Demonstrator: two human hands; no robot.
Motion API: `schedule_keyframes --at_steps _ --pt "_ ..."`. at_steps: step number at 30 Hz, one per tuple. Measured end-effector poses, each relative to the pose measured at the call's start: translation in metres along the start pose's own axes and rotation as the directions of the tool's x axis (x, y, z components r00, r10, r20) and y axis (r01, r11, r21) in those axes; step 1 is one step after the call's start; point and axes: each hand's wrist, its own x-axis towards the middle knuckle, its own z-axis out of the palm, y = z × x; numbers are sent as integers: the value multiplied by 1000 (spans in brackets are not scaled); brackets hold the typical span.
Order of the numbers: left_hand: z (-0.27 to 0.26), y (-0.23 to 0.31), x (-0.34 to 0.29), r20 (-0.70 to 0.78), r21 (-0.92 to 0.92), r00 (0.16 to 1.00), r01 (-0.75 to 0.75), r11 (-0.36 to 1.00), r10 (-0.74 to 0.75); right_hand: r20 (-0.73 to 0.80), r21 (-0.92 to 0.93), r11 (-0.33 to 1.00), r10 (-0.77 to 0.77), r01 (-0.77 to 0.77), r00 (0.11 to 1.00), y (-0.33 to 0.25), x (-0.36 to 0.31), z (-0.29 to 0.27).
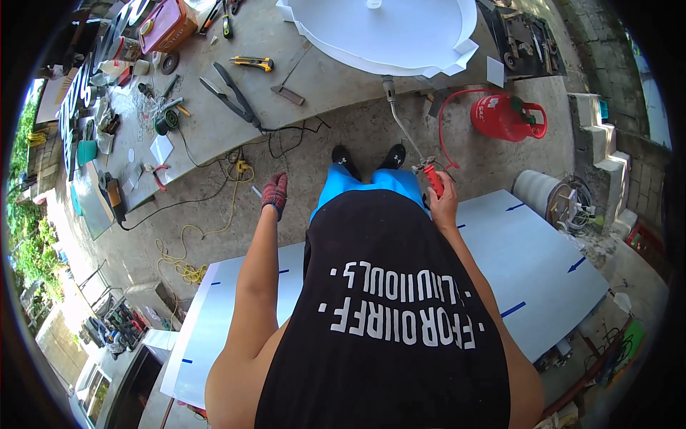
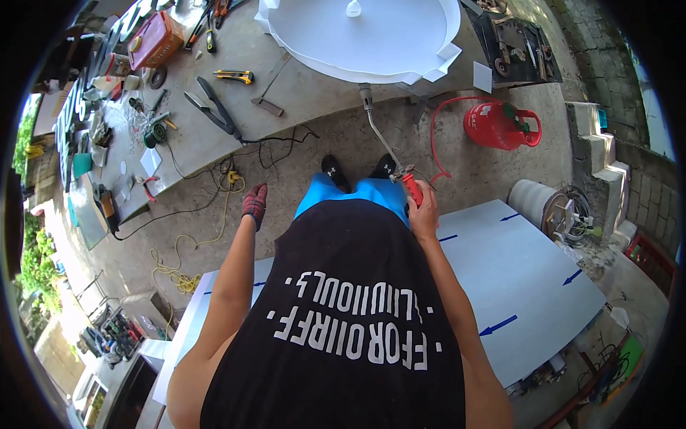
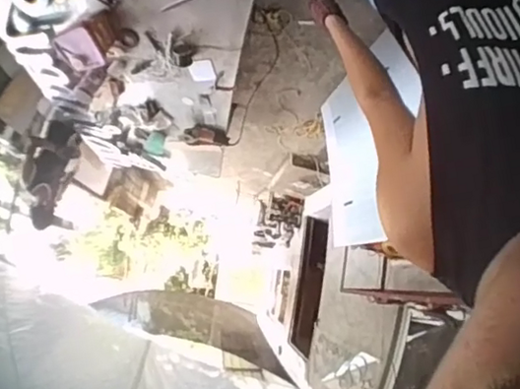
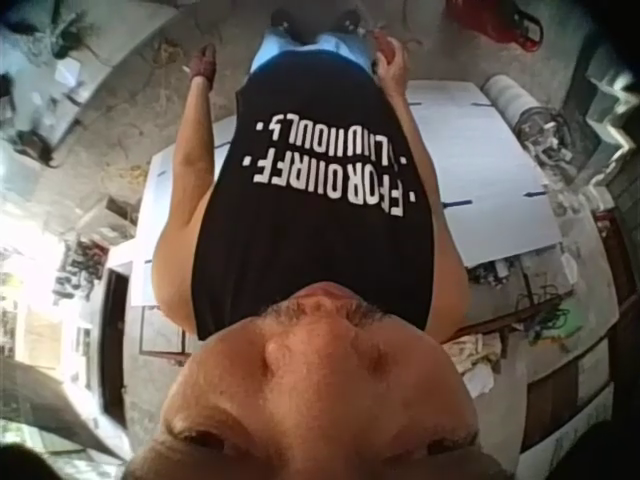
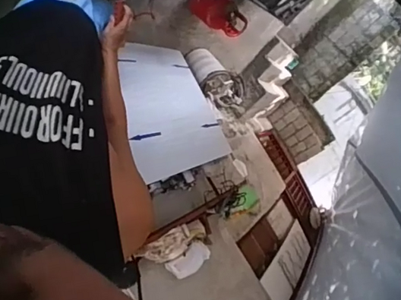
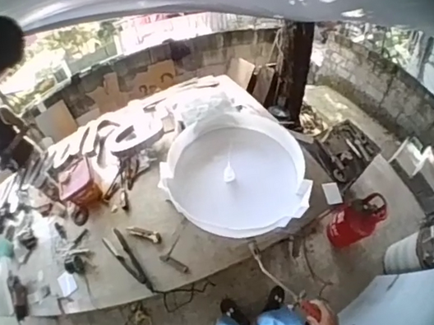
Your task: Heating and shaping a large white plastic letter for a sign using a blowtorch.
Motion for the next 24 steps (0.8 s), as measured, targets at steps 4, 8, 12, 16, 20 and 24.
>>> schedule_keyframes --at_steps 4,8,12,16,20,24 --pt "2 -3 5 1 6 1000 -6 1000 6 -24 -1 1000 4 -4 1000 10 -2 -5" --pt "4 -6 5 -13 10 999 -33 999 33 -36 -33 999 9 -10 999 20 -1 -14" --pt "4 3 1 -12 3 999 -32 999 32 -50 -59 998 23 -25 999 26 -2 -23" --pt "3 10 -2 -10 16 1000 -15 1000 15 -51 -76 997 22 -26 998 30 -1 -30" --pt "1 22 -7 -8 25 1000 -25 999 25 -46 -77 996 30 -33 998 31 1 -31" --pt "3 26 -10 -24 22 999 -25 999 26 -33 -77 996 34 -36 999 27 0 -29"
